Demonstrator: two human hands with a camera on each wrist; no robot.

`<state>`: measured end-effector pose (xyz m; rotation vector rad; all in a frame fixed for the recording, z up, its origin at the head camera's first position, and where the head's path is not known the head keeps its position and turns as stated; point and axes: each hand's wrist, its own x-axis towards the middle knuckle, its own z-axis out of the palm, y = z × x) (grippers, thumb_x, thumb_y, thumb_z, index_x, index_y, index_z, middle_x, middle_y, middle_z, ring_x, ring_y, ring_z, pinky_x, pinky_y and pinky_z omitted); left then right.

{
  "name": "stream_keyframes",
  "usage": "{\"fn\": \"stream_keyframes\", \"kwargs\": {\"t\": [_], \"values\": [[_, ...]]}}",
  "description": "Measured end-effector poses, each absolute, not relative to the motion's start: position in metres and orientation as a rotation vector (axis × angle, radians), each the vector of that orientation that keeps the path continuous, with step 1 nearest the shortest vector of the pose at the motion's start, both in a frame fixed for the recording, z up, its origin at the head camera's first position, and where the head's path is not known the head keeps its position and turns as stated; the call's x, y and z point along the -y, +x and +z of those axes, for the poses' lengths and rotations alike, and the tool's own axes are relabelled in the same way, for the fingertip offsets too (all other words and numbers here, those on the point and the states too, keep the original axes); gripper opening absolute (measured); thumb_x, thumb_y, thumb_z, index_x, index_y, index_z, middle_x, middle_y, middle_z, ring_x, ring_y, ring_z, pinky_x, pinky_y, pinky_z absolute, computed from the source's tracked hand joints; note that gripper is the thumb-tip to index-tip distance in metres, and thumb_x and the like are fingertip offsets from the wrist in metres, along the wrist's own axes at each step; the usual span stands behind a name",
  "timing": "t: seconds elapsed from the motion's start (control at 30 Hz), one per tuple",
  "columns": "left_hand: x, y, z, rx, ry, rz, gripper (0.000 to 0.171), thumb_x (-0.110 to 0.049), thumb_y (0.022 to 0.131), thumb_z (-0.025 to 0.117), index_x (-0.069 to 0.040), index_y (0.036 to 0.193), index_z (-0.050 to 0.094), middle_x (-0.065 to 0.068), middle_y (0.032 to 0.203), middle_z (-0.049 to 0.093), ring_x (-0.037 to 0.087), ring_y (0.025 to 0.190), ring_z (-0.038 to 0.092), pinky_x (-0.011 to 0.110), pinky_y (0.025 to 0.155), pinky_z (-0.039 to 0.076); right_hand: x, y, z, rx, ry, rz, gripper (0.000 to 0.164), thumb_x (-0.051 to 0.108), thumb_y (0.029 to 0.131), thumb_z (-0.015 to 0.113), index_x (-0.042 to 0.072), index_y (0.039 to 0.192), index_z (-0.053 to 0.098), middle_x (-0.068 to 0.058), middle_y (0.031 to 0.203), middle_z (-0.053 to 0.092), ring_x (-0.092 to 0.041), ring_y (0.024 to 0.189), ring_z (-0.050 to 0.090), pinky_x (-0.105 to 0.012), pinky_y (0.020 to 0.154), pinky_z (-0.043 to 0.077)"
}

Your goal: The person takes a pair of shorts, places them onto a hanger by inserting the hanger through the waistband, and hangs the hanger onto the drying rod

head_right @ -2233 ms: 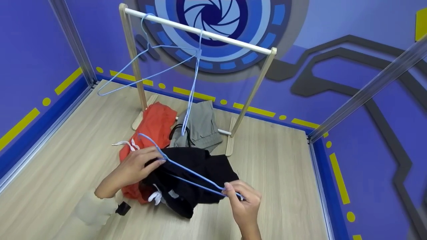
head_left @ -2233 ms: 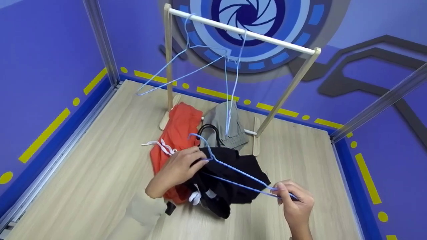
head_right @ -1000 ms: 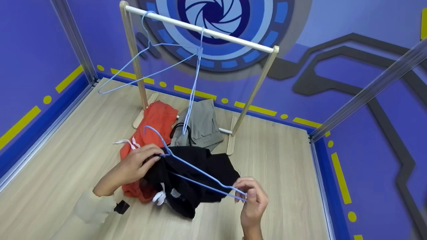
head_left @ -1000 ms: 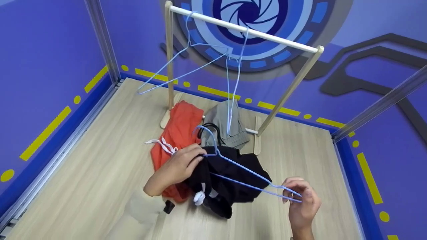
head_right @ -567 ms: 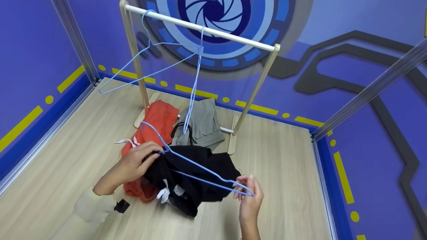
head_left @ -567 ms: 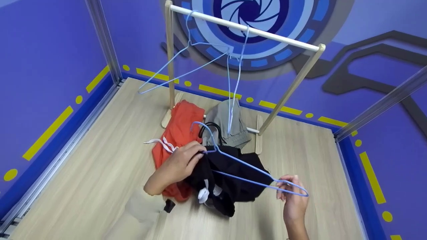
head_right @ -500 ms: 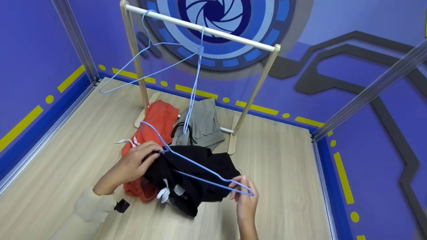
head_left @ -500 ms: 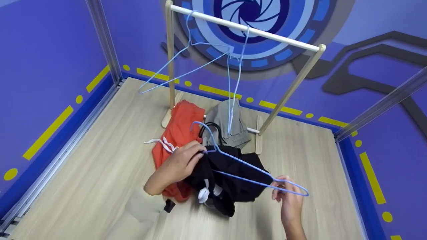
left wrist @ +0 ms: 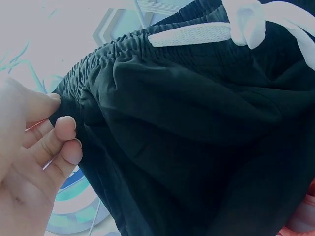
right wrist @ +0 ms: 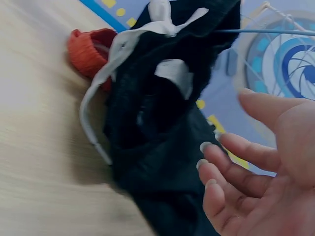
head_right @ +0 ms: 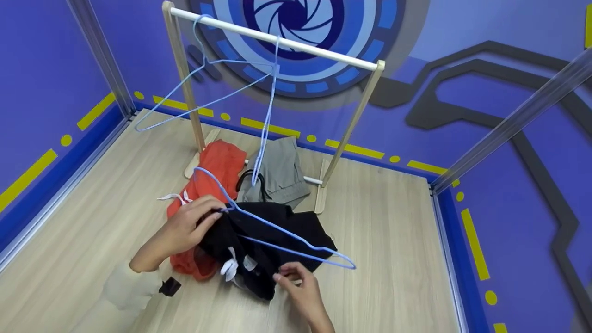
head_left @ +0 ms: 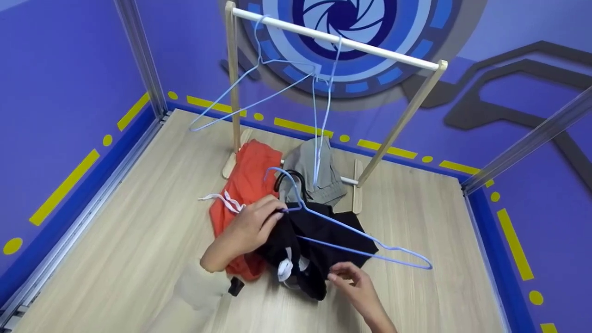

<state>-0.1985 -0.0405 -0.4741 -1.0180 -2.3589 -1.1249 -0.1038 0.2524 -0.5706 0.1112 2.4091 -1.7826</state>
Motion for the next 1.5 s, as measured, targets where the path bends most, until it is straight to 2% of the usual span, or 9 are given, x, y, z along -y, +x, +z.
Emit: {"fn": "stream_keyframes", "kwargs": {"t": [0.13,0.27,0.5,0.73,0.9,1.13,1.3,1.4,1.5], "values": [[0.041,-0.197,-0.473,2.385,-1.002,-1.139,0.017,-0.016,0.094,0.048,-0.011,0.106,0.059,-0.001,0.099,0.057,0.009,0.089,0.058,0.026,0.083,0.049,-0.250,-0.102,-0.582,-2.370,0.059,-1.740,0.032,0.017,0.077,0.072,0.005,0.105,0.060,-0.016,0.104,0.062,-0.015,0.087,0.059,-0.022,0.068,0.047],[0.040,-0.196,-0.471,2.361,-1.004,-1.141,0.016,-0.016,0.094,0.049,-0.011,0.106,0.059,-0.001,0.099,0.058,0.009,0.089,0.058,0.027,0.082,0.049,-0.246,-0.100,-0.590,-2.375,0.042,-1.705,0.037,0.019,0.075,0.074,0.005,0.106,0.059,-0.015,0.103,0.061,-0.019,0.089,0.058,-0.023,0.071,0.047],[0.038,-0.195,-0.467,2.319,-1.012,-1.125,0.015,-0.016,0.093,0.050,-0.012,0.105,0.059,-0.002,0.098,0.058,0.008,0.089,0.058,0.026,0.082,0.049,-0.240,-0.098,-0.599,-2.364,0.052,-1.699,0.040,0.019,0.074,0.074,0.003,0.107,0.057,-0.010,0.096,0.061,-0.011,0.085,0.057,-0.024,0.073,0.047],[0.037,-0.193,-0.466,2.281,-1.000,-1.152,0.015,-0.016,0.093,0.051,-0.012,0.104,0.060,-0.002,0.097,0.058,0.008,0.089,0.058,0.026,0.081,0.049,-0.234,-0.096,-0.604,-2.343,0.082,-1.722,0.041,0.016,0.076,0.072,0.002,0.110,0.055,-0.009,0.098,0.060,-0.012,0.086,0.054,-0.023,0.074,0.045],[0.037,-0.193,-0.466,2.262,-0.982,-1.164,0.015,-0.016,0.093,0.051,-0.012,0.104,0.060,-0.002,0.098,0.059,0.008,0.091,0.057,0.024,0.083,0.048,-0.235,-0.096,-0.606,-2.288,0.099,-1.735,0.039,0.016,0.081,0.067,0.001,0.114,0.053,-0.014,0.107,0.058,-0.011,0.088,0.056,-0.026,0.070,0.048],[0.039,-0.193,-0.468,2.261,-0.967,-1.205,0.016,-0.015,0.093,0.051,-0.011,0.105,0.060,-0.001,0.098,0.058,0.007,0.088,0.057,0.023,0.081,0.048,-0.237,-0.098,-0.603,-2.245,0.221,-1.809,0.030,0.010,0.089,0.053,0.000,0.117,0.053,-0.017,0.109,0.058,-0.012,0.077,0.057,-0.032,0.063,0.051],[0.041,-0.194,-0.468,2.259,-0.952,-1.237,0.017,-0.015,0.093,0.051,-0.011,0.106,0.060,-0.001,0.099,0.058,0.008,0.092,0.057,0.024,0.083,0.048,-0.236,-0.098,-0.596,-1.996,0.412,-2.091,0.029,0.012,0.093,0.047,-0.003,0.118,0.047,-0.015,0.095,0.063,-0.021,0.073,0.064,-0.030,0.062,0.050],[0.043,-0.194,-0.468,2.263,-0.944,-1.245,0.018,-0.015,0.093,0.050,-0.011,0.107,0.060,-0.001,0.100,0.059,0.008,0.093,0.057,0.024,0.085,0.048,-0.239,-0.099,-0.591,-1.940,0.483,-2.210,0.022,0.014,0.094,0.046,-0.004,0.108,0.046,-0.012,0.078,0.064,-0.019,0.064,0.064,-0.027,0.057,0.049],[0.044,-0.194,-0.468,2.267,-0.938,-1.254,0.018,-0.016,0.093,0.050,-0.011,0.108,0.060,-0.001,0.101,0.059,0.008,0.095,0.057,0.024,0.086,0.047,-0.243,-0.100,-0.585,-1.956,0.518,-2.255,0.016,0.015,0.094,0.046,0.001,0.101,0.047,-0.007,0.070,0.062,-0.016,0.058,0.062,-0.025,0.055,0.048]]}}
